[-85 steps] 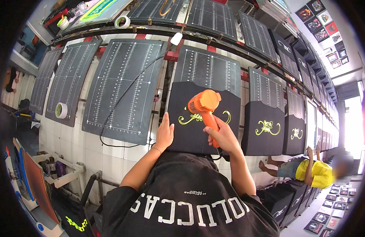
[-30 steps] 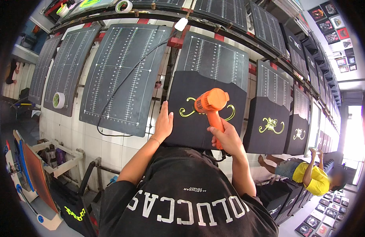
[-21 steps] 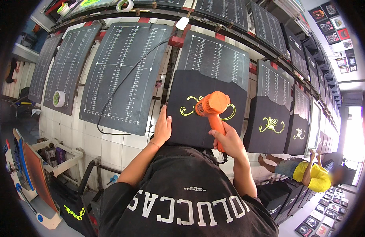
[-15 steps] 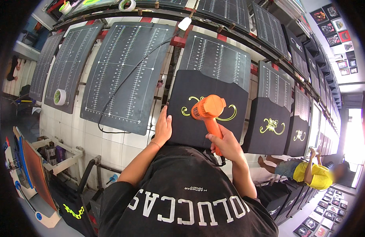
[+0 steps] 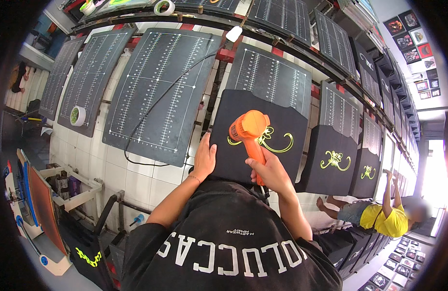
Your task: The person dries yellow ink designs on black t-shirts using a heat gun. They hold the heat gun close to the graphics on several mounted shirts one by one, occasionally touching the fabric with their hand.
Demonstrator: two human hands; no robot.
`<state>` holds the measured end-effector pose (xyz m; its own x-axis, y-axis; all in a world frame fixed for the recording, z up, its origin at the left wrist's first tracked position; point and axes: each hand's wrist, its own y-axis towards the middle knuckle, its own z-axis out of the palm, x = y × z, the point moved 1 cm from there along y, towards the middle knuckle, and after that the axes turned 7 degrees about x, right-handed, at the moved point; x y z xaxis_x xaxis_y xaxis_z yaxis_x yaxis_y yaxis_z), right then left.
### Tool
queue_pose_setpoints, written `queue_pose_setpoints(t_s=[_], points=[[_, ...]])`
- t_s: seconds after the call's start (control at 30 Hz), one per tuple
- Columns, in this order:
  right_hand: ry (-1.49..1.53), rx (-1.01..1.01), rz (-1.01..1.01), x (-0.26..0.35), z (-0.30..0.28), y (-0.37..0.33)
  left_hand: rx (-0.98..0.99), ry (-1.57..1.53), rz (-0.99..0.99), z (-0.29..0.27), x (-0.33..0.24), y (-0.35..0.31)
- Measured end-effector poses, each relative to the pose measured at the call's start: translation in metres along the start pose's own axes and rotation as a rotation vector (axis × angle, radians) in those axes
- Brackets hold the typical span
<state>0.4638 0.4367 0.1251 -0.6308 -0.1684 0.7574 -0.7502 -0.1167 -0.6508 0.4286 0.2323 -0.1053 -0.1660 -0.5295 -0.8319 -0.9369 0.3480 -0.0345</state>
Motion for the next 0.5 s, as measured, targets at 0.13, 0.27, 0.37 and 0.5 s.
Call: queue_pose_setpoints(t_s=[0.13, 0.27, 0.37, 0.5], points=[[-0.01, 0.032, 0.017, -0.005, 0.0, -0.003, 0.006, -0.016, -0.006, 0.0, -0.002, 0.0], [-0.005, 0.05, 0.033, -0.014, -0.008, -0.012, 0.016, -0.004, -0.048, 0.0, -0.003, 0.003], [0.019, -0.033, 0.004, -0.014, -0.024, -0.019, 0.012, 0.013, -0.052, 0.003, -0.002, 0.004], [-0.025, -0.161, 0.021, -0.013, -0.048, -0.02, 0.001, 0.063, -0.06, 0.006, 0.001, 0.004]])
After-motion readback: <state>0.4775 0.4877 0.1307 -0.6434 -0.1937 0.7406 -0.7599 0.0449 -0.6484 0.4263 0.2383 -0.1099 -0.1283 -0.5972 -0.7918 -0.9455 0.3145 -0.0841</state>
